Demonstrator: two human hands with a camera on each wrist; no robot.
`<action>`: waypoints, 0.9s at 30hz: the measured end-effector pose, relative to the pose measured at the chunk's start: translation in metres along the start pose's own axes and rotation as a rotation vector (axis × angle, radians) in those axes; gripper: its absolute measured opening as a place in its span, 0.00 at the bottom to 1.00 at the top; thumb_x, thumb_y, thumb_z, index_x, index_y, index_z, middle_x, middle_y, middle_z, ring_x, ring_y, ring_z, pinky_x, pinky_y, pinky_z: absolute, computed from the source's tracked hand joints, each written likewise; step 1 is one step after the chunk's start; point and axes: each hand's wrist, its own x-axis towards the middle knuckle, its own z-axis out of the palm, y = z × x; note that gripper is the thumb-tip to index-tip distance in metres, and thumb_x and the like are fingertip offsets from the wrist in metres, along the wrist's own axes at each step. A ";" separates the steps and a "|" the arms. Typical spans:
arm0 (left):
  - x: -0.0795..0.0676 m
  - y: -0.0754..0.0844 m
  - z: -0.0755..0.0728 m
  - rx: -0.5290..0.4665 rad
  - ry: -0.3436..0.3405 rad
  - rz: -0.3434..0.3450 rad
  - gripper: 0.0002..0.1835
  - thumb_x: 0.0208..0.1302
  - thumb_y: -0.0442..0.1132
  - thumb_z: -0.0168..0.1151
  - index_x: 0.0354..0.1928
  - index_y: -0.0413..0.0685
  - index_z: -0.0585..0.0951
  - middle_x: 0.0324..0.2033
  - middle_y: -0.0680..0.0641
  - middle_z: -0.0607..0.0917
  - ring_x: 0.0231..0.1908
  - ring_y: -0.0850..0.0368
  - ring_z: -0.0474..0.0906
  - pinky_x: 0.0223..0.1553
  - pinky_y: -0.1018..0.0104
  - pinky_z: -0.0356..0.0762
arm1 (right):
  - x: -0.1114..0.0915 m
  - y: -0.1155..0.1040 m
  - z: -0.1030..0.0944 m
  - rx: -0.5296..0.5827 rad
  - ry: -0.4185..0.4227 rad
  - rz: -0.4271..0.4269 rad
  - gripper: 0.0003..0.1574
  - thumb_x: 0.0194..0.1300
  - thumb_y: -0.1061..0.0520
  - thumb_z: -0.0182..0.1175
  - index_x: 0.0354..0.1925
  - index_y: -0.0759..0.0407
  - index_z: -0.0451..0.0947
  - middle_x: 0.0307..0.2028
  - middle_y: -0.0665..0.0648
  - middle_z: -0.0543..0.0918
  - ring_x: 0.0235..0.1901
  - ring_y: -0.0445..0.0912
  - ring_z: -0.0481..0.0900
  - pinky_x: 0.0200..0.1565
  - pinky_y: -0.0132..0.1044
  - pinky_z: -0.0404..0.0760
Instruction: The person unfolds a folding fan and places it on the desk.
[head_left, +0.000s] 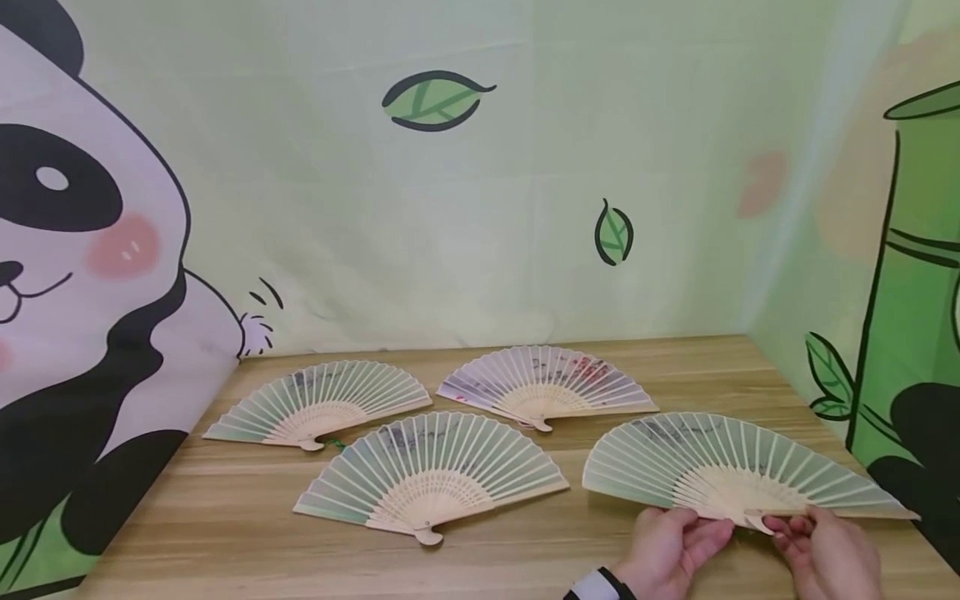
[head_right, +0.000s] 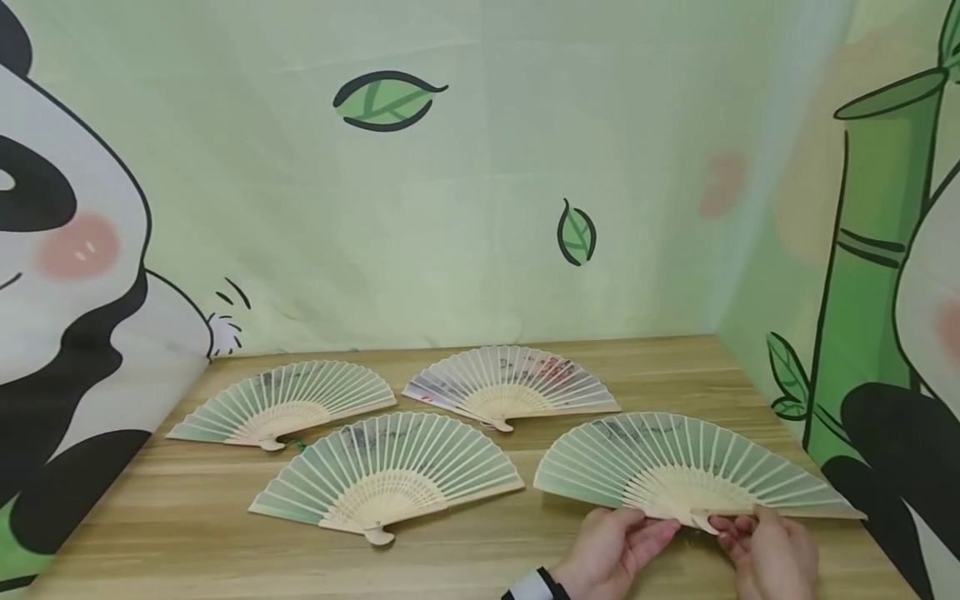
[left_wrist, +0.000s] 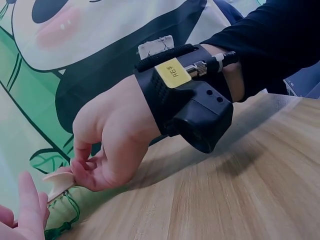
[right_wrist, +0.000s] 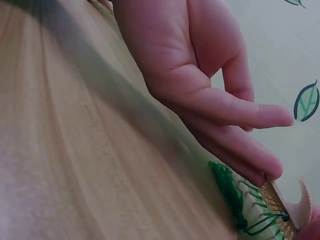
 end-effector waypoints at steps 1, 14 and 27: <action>0.000 0.000 -0.001 0.003 0.003 -0.007 0.07 0.66 0.23 0.47 0.42 0.28 0.74 0.32 0.34 0.84 0.36 0.48 0.85 0.45 0.61 0.83 | 0.000 0.002 0.000 -0.019 0.004 -0.006 0.13 0.80 0.52 0.32 0.43 0.58 0.61 0.28 0.51 0.70 0.29 0.41 0.80 0.34 0.32 0.81; -0.005 0.003 -0.011 0.057 -0.011 -0.047 0.11 0.71 0.26 0.45 0.45 0.27 0.77 0.35 0.34 0.84 0.42 0.44 0.83 0.49 0.57 0.81 | 0.001 0.010 0.002 -0.168 0.058 -0.030 0.11 0.76 0.56 0.39 0.40 0.63 0.63 0.24 0.51 0.71 0.22 0.40 0.76 0.24 0.32 0.79; -0.016 0.023 -0.022 -0.014 -0.092 -0.225 0.16 0.70 0.27 0.42 0.51 0.20 0.71 0.46 0.29 0.79 0.56 0.36 0.75 0.60 0.55 0.73 | 0.003 0.003 -0.005 -0.160 0.041 0.085 0.15 0.78 0.55 0.36 0.40 0.66 0.63 0.25 0.54 0.73 0.24 0.39 0.79 0.29 0.34 0.83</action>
